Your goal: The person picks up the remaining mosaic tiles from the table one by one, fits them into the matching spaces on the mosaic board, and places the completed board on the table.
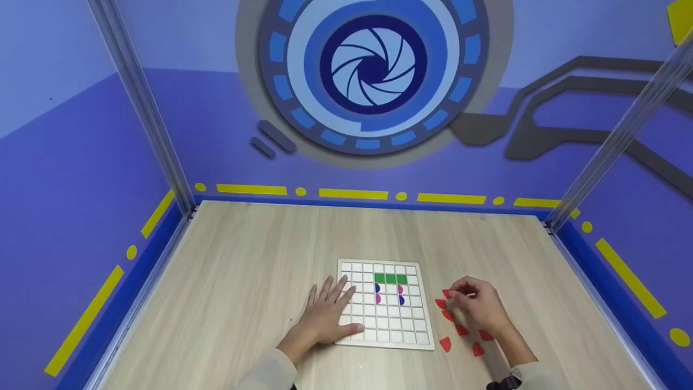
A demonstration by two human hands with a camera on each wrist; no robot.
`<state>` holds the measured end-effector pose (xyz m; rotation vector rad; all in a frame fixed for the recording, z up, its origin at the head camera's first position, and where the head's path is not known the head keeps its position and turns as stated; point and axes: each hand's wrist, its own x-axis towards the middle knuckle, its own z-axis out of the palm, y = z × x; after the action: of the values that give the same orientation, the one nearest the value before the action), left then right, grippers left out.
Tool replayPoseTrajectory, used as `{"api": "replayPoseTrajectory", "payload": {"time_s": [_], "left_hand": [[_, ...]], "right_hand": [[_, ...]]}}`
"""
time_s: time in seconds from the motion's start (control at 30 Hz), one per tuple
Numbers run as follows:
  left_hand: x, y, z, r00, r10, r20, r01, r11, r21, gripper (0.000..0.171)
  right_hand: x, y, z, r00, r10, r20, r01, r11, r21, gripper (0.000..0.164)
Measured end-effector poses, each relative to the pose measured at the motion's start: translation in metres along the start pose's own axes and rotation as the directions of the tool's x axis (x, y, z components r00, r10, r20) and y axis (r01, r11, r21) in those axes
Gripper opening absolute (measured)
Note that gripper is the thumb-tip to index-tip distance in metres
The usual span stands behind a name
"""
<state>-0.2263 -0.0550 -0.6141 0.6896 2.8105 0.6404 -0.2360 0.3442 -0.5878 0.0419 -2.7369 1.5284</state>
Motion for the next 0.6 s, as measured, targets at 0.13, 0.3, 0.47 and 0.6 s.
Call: {"api": "replayPoseTrajectory", "payload": {"time_s": [0.13,0.3,0.47,0.6], "left_hand": [[0.0,0.0,0.003,1.0,-0.004,0.009,0.004,1.0,0.002,0.095],[0.001,0.001,0.004,1.0,-0.003,0.017,0.003,1.0,-0.003,0.095],[0.001,0.0,0.002,1.0,-0.001,0.005,0.001,1.0,0.002,0.095],[0.002,0.0,0.001,1.0,-0.005,0.001,0.005,1.0,-0.006,0.095]], "right_hand": [[-0.003,-0.007,0.021,1.0,-0.009,0.005,0.009,0.999,0.048,0.007],[-0.008,-0.011,0.048,1.0,0.022,-0.004,-0.021,0.994,0.104,0.008],[-0.011,-0.019,0.071,0.998,0.07,0.004,-0.07,0.992,0.103,0.01],[-0.011,-0.026,0.085,0.998,0.069,0.001,-0.068,0.996,0.057,0.01]]}}
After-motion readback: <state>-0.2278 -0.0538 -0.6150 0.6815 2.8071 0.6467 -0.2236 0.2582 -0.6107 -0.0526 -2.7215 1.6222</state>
